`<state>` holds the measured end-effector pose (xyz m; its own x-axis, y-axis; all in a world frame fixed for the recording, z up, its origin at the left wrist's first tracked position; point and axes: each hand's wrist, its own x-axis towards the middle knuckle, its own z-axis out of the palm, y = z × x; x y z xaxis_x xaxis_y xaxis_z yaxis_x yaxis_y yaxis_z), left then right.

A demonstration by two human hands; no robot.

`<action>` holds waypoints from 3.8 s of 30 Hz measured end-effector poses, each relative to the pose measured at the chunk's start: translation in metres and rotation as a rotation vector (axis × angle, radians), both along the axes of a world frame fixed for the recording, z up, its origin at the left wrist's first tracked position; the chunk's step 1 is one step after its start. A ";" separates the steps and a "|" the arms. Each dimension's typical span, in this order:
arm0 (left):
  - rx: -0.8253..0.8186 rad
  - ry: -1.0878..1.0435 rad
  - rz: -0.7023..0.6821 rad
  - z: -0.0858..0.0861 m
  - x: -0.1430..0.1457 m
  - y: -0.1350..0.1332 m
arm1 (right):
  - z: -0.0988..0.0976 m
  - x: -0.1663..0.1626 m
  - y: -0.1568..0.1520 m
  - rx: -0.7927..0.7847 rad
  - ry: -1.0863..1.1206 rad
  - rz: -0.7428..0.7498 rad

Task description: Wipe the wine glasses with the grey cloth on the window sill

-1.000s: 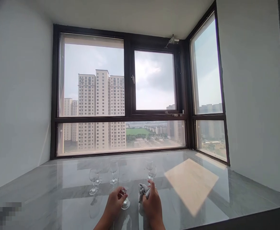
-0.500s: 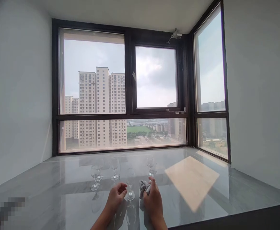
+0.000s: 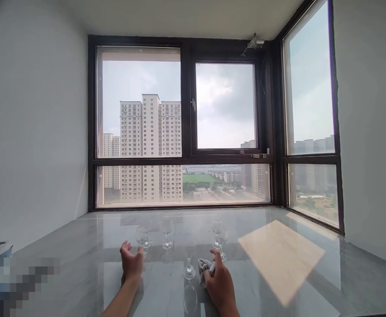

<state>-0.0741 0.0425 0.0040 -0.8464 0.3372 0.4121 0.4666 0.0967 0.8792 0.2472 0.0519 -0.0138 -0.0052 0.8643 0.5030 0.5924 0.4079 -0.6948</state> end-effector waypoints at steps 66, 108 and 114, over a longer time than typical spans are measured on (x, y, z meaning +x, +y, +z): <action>-0.258 0.033 -0.368 0.004 0.009 -0.008 | -0.013 -0.022 -0.030 -0.090 -0.402 -0.384; -0.390 0.786 -0.635 0.007 0.044 -0.018 | -0.006 -0.090 -0.026 0.180 0.129 0.188; -0.340 1.051 -0.712 0.009 0.056 -0.021 | -0.005 -0.091 -0.027 0.261 0.075 0.050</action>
<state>-0.0184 0.0217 0.0134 0.2291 0.7907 0.5677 0.9496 -0.3097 0.0482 0.1560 0.0249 -0.0184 0.0012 0.7046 0.7096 0.5176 0.6067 -0.6033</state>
